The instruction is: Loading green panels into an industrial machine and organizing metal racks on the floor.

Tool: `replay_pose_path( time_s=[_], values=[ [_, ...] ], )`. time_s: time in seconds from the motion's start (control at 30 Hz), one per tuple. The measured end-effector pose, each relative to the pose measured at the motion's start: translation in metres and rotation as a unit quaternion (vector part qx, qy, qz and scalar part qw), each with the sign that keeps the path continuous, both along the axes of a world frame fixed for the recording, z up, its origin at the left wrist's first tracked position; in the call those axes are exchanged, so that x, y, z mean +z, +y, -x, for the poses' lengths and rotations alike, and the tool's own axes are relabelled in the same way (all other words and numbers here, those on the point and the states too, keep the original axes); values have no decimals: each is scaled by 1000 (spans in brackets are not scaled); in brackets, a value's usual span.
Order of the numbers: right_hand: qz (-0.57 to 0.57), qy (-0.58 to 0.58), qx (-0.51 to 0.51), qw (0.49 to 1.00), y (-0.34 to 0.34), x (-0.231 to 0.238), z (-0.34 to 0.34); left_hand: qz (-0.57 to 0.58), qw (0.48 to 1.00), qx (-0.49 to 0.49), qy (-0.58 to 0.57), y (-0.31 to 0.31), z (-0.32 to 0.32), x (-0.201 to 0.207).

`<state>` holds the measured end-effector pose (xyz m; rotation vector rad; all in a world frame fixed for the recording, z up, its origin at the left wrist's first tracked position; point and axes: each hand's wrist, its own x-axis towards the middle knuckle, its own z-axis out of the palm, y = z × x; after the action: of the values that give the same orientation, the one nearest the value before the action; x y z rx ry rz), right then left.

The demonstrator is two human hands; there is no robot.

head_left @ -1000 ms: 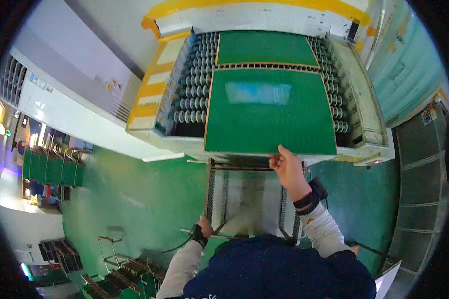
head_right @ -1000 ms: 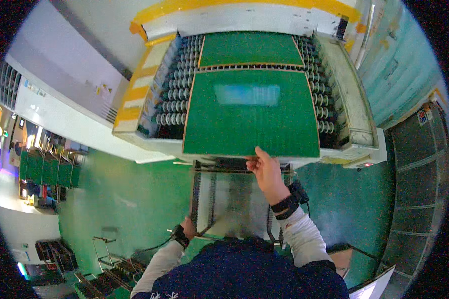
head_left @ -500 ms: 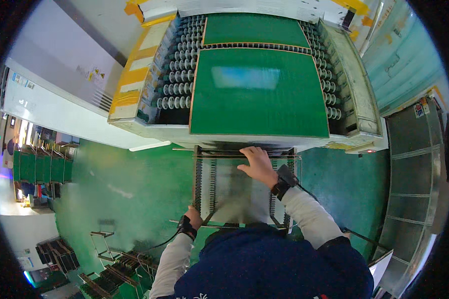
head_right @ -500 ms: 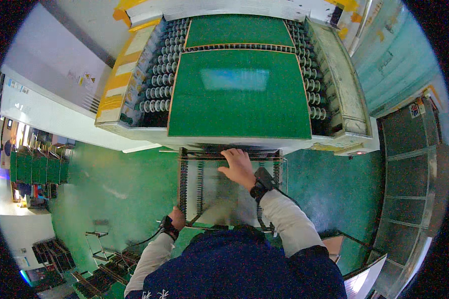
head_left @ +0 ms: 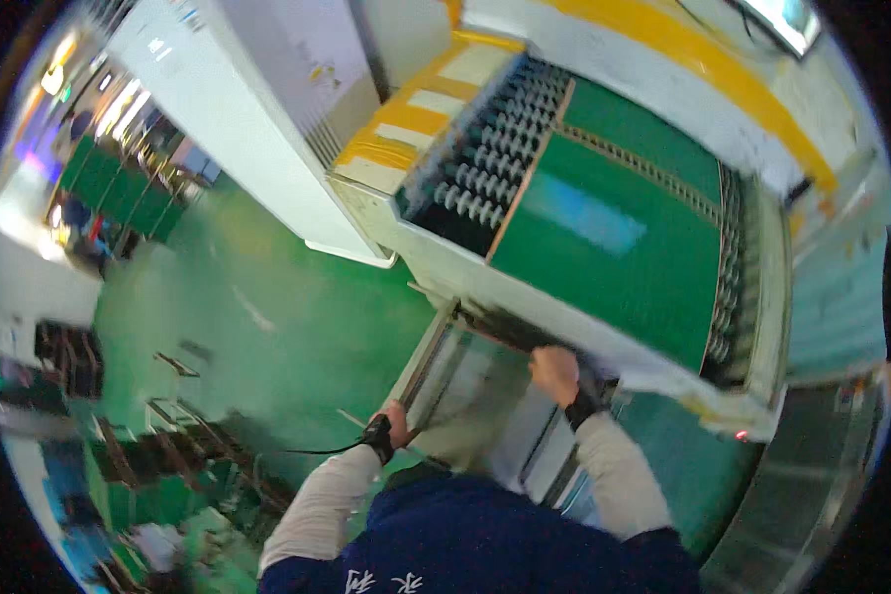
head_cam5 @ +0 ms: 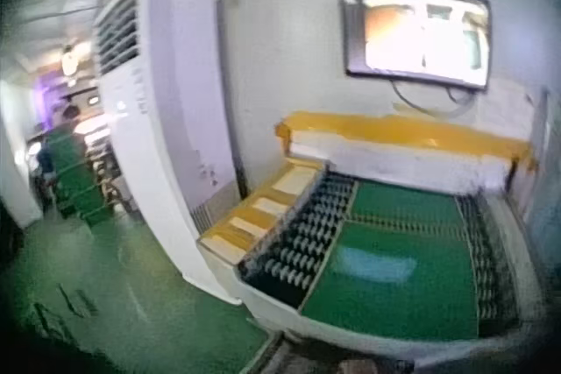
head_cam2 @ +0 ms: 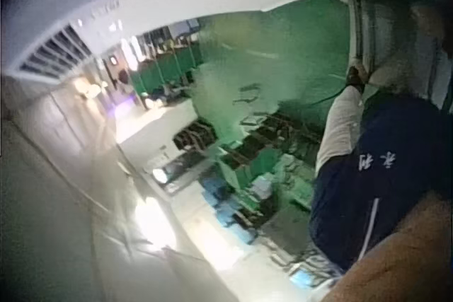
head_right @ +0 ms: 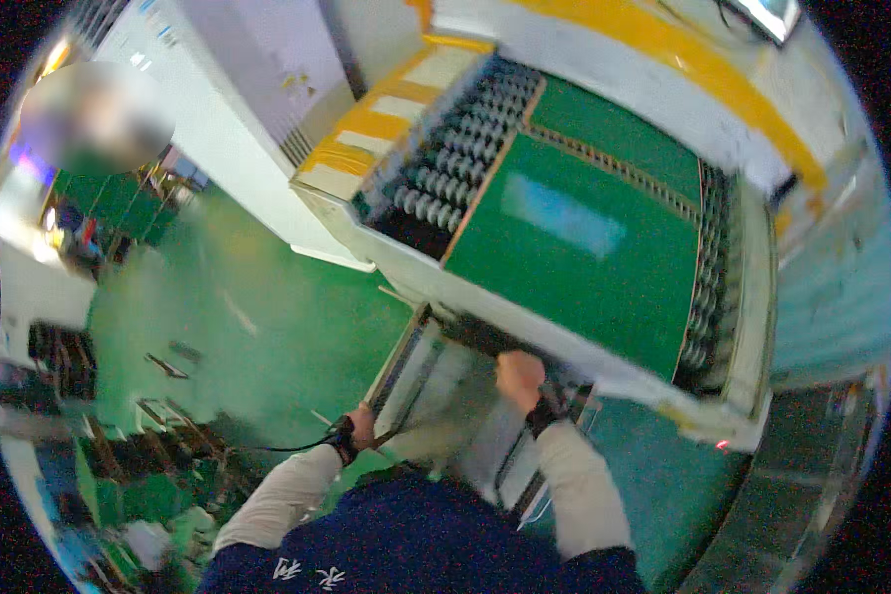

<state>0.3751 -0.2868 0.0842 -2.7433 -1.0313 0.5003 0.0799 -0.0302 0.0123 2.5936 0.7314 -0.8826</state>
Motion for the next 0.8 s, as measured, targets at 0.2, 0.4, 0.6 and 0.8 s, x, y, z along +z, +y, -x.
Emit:
replay_pose_path(
  time_s=[0.2, 0.4, 0.6, 0.8],
  values=[
    [-56, -14, 16, 998, -6, 33, 5, 68, 965, 233, -97, -7, 5, -2],
    [-21, -31, 21, 999, 2, 55, 5, -27, 990, 120, -74, -10, 7, -19],
    [1, -19, 29, 999, -1, 113, 1, 90, 960, 244, -106, -9, 4, -5],
    [-49, -116, 9, 992, -19, 217, 9, 155, 875, 440, -127, -14, -4, 54]
  ],
)
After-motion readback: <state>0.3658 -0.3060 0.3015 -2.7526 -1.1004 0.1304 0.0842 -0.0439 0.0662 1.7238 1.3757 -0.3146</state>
